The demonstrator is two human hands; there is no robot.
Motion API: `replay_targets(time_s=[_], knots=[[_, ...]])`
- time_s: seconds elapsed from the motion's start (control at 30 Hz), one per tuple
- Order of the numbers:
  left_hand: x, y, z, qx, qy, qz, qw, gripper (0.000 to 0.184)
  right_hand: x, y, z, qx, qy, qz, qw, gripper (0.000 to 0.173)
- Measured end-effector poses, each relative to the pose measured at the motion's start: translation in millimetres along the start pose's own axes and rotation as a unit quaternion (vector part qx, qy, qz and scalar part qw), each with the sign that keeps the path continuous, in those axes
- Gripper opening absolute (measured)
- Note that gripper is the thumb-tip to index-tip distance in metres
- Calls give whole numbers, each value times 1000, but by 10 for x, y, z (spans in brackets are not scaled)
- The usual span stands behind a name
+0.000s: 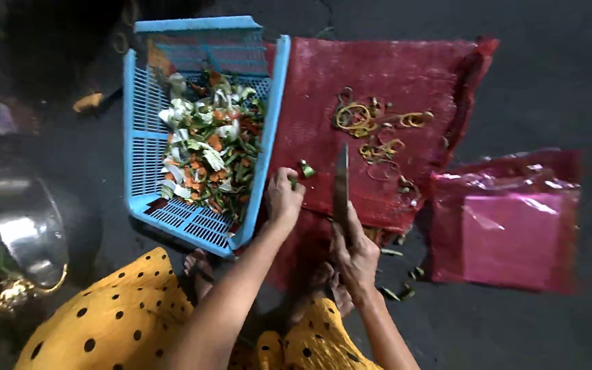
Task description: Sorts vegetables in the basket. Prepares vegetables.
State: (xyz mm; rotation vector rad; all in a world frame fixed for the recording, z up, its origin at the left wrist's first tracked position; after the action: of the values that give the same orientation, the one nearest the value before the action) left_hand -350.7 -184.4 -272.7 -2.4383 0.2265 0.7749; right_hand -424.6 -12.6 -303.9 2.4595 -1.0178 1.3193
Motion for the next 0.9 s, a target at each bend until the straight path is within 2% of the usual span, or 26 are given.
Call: replay_targets(time_s=[0.07,0.13,0.23,0.3,0.37,0.47,0.53,0.6,0.67,0.73,0.77,0.83,0.9], knots=[[-28,14,-17,-32,-16,49,998,45,4,-2,25,4,0,-3,1000,49],[-73,81,6,-23,6,112,993,48,29,7,48,14,-2,0,1000,50],[-86,222,71,28,68,141,987,33,34,23,70,24,-3,-1,1000,50],[-114,226,44,60,64,143,986,25,0,21,84,28,-7,1,1000,51],[-193,114,-29,99,41,166,980,24,-49,24,98,28,-13,2,1000,51],[-421,-70,-331,170,70,290,939,25,-92,12,147,24,-29,12,999,52],[-530,-88,-663,152,118,377,906,22,-88,9,154,19,-45,15,999,52],[-532,-13,-1090,113,158,417,888,19,-57,19,156,15,-54,23,998,52],[-450,64,-1579,120,213,367,897,22,-51,26,168,9,-57,22,998,52],[-301,176,-2007,144,272,249,918,37,-45,13,179,4,-62,20,998,52],[-183,268,-2161,126,287,201,928,38,-43,3,184,0,-69,18,997,52],[134,550,-2340,60,311,142,938,36,-46,-12,200,-8,-81,19,997,51],[475,858,-2374,38,320,112,940,36,-46,-16,209,-11,-87,21,996,51]])
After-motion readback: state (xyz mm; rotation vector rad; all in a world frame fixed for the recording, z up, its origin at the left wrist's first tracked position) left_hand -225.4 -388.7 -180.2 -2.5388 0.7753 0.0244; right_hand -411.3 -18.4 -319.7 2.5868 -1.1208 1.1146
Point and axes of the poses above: each hand's wrist, its own y-axis towards the middle knuckle, its own z-axis out of the palm, x = y × z, the point moved 1 cm from there along y, towards the middle knuckle, and after that the axes turned 8 degrees about z, right-handed, at the moved point
